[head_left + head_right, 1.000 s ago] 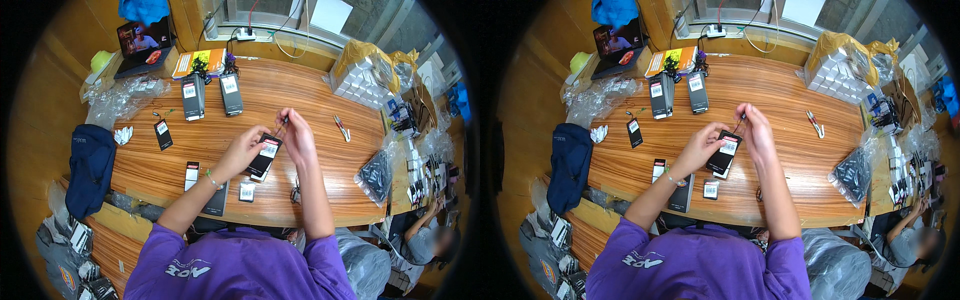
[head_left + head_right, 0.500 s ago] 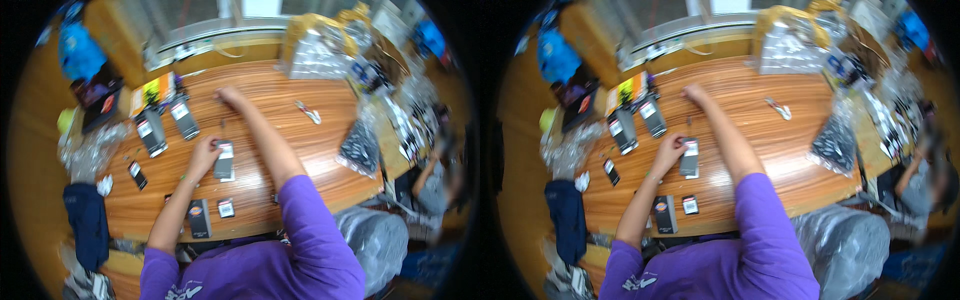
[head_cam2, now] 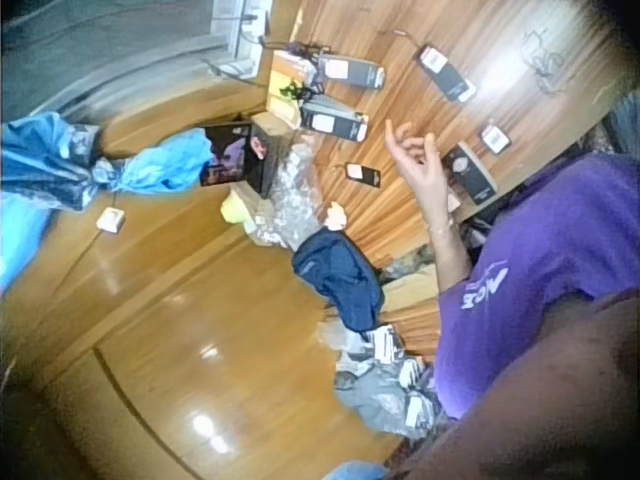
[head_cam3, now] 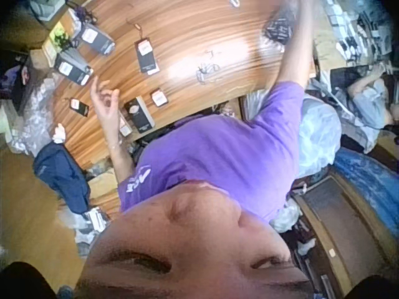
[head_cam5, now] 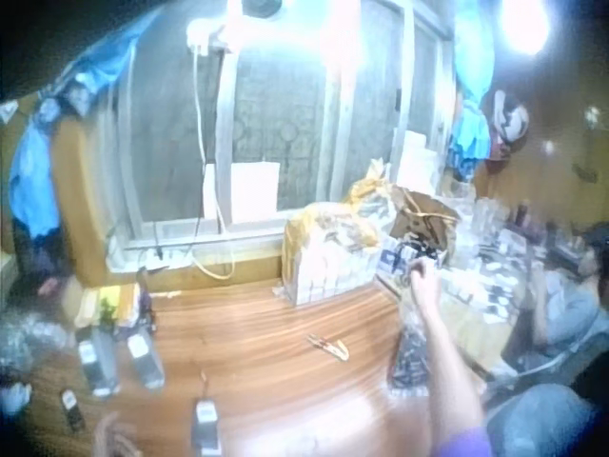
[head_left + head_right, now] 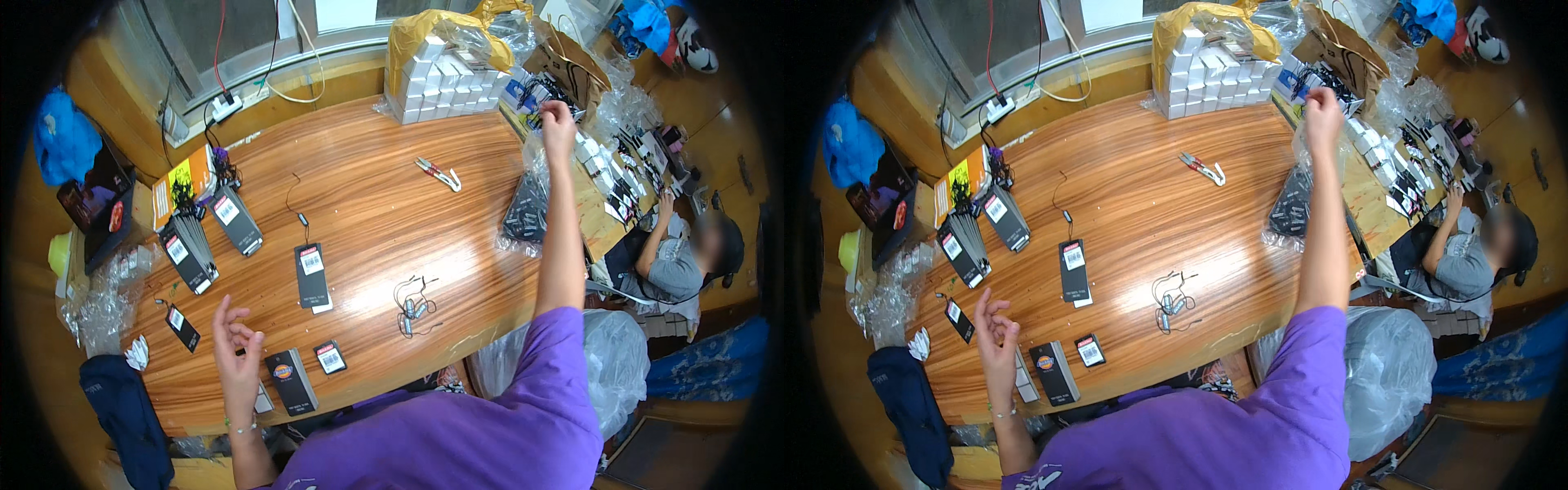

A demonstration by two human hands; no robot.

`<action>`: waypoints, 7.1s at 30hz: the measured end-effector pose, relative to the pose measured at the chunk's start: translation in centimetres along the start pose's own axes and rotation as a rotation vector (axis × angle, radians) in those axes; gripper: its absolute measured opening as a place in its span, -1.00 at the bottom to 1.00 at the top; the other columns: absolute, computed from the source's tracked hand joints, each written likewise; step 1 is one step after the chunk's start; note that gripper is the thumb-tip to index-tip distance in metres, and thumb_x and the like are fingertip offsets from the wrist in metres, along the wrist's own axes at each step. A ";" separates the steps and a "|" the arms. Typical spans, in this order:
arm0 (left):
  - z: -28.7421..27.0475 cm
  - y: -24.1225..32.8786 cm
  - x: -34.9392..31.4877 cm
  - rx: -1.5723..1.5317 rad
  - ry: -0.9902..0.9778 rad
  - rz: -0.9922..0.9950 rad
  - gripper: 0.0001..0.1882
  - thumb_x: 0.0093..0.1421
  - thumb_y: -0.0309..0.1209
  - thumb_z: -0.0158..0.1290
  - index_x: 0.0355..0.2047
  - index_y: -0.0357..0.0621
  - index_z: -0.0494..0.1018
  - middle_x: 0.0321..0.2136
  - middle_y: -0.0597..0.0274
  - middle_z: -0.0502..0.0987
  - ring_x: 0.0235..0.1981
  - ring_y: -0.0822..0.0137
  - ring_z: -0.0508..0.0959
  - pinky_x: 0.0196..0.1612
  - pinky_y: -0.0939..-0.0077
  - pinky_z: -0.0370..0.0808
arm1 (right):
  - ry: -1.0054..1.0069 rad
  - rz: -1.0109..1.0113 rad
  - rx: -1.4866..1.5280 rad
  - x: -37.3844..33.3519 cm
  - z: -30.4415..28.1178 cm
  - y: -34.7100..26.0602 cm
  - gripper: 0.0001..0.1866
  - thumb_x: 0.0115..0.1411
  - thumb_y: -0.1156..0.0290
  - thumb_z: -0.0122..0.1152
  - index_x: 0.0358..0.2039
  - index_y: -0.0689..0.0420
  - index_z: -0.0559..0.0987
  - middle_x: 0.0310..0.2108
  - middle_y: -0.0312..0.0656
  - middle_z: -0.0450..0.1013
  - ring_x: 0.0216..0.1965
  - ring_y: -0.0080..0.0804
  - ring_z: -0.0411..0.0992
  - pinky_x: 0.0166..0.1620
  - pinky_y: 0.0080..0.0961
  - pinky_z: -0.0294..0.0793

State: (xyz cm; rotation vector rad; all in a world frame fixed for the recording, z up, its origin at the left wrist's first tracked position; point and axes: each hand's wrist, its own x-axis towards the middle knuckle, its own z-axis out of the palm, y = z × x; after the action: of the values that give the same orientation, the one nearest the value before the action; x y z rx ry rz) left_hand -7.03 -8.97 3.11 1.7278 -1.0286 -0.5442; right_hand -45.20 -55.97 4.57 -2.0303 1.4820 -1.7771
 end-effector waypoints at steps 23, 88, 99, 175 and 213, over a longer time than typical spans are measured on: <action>-2.6 -2.9 -4.1 -0.220 0.075 -0.105 -0.50 0.13 -0.60 -0.08 0.11 -0.27 0.14 -0.30 0.27 0.40 -0.46 0.65 0.29 -0.38 0.81 0.26 | -0.856 0.323 -0.298 0.9 -7.1 5.5 -0.79 -0.17 0.54 0.33 -0.53 0.14 0.43 -0.70 -0.35 0.29 -0.70 -0.58 0.27 -0.71 -0.62 0.19; -2.9 -2.7 -4.8 -0.284 -0.027 -0.162 -0.59 0.14 -0.57 -0.05 0.03 -0.29 0.24 -0.32 0.29 0.41 -0.43 0.64 0.32 -0.34 0.80 0.28 | -0.850 0.042 0.050 8.0 -9.8 -14.2 -0.89 0.01 0.63 0.00 -0.47 0.13 0.33 -0.52 -0.46 0.20 -0.41 -0.69 0.16 -0.29 -0.76 0.12; -2.8 -2.6 -4.8 -0.312 -0.035 -0.150 -0.60 0.14 -0.58 -0.05 0.02 -0.28 0.24 -0.33 0.29 0.41 -0.43 0.63 0.34 -0.33 0.79 0.29 | -0.721 -0.087 0.031 10.4 -11.0 -16.2 -0.91 0.03 0.61 0.00 -0.46 0.15 0.32 -0.50 -0.45 0.22 -0.38 -0.70 0.17 -0.25 -0.74 0.14; -1.7 -3.3 -5.0 -0.332 -0.113 -0.219 -0.59 0.13 -0.58 -0.05 0.02 -0.29 0.24 -0.30 0.26 0.40 -0.42 0.61 0.35 -0.29 0.76 0.32 | -0.782 -0.244 -0.420 -11.5 -7.4 -14.1 -0.69 -0.05 0.72 -0.05 -0.28 0.18 0.52 -0.24 -0.02 0.42 -0.25 -0.17 0.44 -0.18 -0.34 0.41; -2.1 -3.7 -5.4 -0.306 -0.107 -0.213 -0.59 0.13 -0.58 -0.04 0.02 -0.28 0.24 -0.31 0.27 0.41 -0.39 0.60 0.35 -0.27 0.76 0.32 | -0.979 -0.069 -0.657 -15.4 -9.4 -14.3 -0.61 0.09 0.36 0.10 -0.02 0.01 0.39 -0.03 -0.11 0.32 -0.09 -0.10 0.36 -0.14 -0.14 0.40</action>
State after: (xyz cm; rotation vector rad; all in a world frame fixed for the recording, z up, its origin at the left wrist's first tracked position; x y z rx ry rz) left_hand -6.89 -2.84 -0.01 1.5545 -0.7907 -0.8911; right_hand -42.12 -33.13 4.97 -2.5945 1.6769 -0.0831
